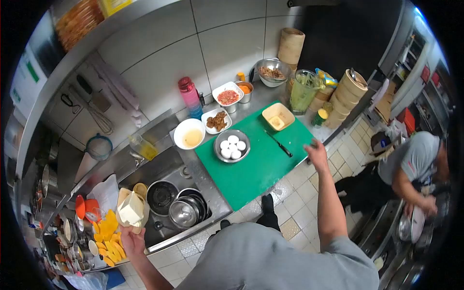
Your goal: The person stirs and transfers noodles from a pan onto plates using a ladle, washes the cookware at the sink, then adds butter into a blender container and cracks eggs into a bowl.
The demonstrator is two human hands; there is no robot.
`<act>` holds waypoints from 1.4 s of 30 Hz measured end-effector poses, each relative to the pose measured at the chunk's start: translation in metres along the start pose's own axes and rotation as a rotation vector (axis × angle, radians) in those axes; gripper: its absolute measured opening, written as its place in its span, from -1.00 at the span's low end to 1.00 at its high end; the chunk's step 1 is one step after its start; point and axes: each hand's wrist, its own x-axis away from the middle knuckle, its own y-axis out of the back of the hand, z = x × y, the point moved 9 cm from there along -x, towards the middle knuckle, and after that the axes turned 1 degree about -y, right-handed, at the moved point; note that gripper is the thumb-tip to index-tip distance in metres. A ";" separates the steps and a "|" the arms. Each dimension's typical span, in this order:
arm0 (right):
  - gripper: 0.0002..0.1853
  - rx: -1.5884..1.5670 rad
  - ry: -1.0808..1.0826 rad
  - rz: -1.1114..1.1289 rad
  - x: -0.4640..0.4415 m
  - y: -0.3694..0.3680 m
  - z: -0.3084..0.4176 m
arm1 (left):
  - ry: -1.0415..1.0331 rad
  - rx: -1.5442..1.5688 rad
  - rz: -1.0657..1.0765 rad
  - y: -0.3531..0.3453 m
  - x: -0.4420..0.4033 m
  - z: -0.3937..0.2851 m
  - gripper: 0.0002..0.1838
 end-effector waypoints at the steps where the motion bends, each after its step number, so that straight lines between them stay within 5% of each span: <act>1: -0.47 0.009 0.101 -0.107 -0.044 -0.001 0.011 | -0.029 0.024 -0.031 -0.009 0.008 0.010 -0.31; 3: -0.42 -0.074 -0.014 0.150 -0.121 -0.038 0.018 | -0.060 0.051 -0.089 -0.027 0.027 0.036 -0.33; 7: -0.33 -0.320 0.301 0.119 -0.207 -0.125 0.104 | -0.145 0.092 -0.247 -0.065 0.064 0.074 -0.31; 11: -0.18 -0.523 -0.277 0.093 -0.334 -0.200 0.088 | -0.190 0.154 -0.371 -0.104 0.098 0.108 -0.24; 14: -0.17 -0.804 -0.353 -0.076 -0.294 -0.159 0.155 | -0.216 0.194 -0.348 -0.119 0.130 0.121 -0.22; 18: -0.16 -0.861 -0.319 -0.109 -0.307 -0.176 0.140 | -0.209 0.241 -0.392 -0.137 0.164 0.134 -0.19; 20: -0.21 -0.269 -0.106 -0.489 -0.311 -0.165 0.128 | -0.230 0.214 -0.437 -0.137 0.172 0.134 -0.19; 23: -0.24 -0.501 -0.144 -0.366 -0.304 -0.183 0.105 | -0.248 0.193 -0.462 -0.135 0.173 0.139 -0.19; 28: -0.39 -0.310 -0.078 -0.370 -0.273 -0.157 0.096 | -0.212 0.131 -0.340 -0.129 0.164 0.139 -0.16; 31: -0.47 -0.481 -0.167 -0.279 -0.269 -0.160 0.095 | -0.226 0.189 -0.358 -0.110 0.155 0.143 -0.17; 33: -0.52 -0.999 -0.434 -0.160 -0.256 -0.170 0.092 | -0.180 0.211 -0.313 -0.114 0.153 0.143 -0.28; 42: -0.63 -1.166 -0.254 -0.173 -0.233 -0.162 0.117 | -0.183 0.213 -0.301 -0.091 0.160 0.130 -0.26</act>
